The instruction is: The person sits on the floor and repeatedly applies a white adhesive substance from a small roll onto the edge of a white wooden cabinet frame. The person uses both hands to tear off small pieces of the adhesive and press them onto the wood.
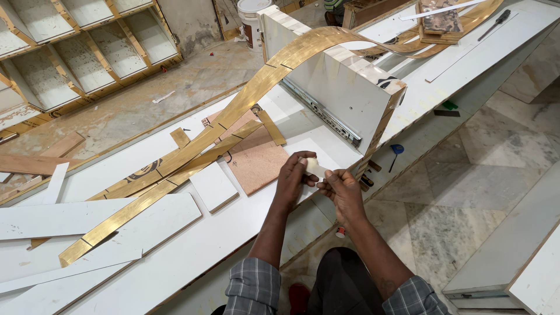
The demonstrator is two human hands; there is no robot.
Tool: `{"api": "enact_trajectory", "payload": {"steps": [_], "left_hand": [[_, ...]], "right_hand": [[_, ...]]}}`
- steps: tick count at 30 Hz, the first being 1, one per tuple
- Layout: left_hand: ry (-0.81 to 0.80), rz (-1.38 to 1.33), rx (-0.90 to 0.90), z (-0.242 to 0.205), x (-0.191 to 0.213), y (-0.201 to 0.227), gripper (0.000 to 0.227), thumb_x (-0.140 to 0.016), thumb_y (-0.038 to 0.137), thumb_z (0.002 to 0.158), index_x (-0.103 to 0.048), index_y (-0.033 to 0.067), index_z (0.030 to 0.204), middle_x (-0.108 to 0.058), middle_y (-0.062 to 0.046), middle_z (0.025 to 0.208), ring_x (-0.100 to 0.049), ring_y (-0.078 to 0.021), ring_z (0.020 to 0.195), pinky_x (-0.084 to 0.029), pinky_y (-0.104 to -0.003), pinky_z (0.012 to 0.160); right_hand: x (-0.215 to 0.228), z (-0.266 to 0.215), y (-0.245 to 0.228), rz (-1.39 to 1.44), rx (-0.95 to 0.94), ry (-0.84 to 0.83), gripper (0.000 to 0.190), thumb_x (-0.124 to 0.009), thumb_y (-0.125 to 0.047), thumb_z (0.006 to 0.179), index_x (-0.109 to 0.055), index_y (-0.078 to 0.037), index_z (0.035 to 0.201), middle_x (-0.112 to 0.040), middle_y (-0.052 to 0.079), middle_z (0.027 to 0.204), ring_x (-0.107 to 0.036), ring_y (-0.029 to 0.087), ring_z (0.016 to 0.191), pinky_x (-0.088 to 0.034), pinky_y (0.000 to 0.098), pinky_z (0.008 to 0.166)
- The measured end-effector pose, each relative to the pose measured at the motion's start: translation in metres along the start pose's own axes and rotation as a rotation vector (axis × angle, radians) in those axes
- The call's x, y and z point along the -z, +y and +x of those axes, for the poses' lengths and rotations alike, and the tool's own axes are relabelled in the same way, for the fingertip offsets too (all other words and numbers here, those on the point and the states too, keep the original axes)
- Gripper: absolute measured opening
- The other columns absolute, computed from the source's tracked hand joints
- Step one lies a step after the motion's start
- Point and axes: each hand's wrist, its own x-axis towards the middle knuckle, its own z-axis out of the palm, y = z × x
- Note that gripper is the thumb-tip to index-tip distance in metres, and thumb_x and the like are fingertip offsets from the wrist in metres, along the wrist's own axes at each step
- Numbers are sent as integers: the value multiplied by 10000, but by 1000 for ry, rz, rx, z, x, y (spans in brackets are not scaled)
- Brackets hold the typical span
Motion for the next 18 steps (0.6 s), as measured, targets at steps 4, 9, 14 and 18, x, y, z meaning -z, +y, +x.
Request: {"api": "enact_trajectory", "payload": {"steps": [4,9,14,18], "left_hand": [[85,-157,46,0,9,3,292,-428,225,1033,-593,60,1208,-737,-60,1012,-598,-95,646,-486,-244,560],[38,-94,-10,7,17,-9,234,-500,40,988,-603,58,1197,-687,-100,939,-505,-69,632,-409,-234,542],[88,87,-99,7,11,-30,186,-475,70,1017,-639,41,1100,-646,-37,936,-503,-52,698,-446,-223,617],[240,91,-230,15,15,-36,169,-499,96,1049,-637,29,1119,-645,-51,953,-580,-57,827,-500,-231,748]], "right_hand": [[-11,0,4,-65,-40,-2,263,-754,-282,931,-650,-62,1029,-693,42,856,-704,152,774,-571,282,696],[-18,5,12,-59,67,-4,208,-702,-201,926,-641,-25,1019,-714,61,905,-704,144,774,-578,285,675],[-49,4,35,-137,345,248,101,-641,-76,993,-597,1,1042,-639,42,947,-598,87,799,-512,243,697],[-72,5,32,-89,366,264,119,-609,-106,1042,-562,-4,1080,-611,50,954,-556,84,779,-489,243,679]]}}
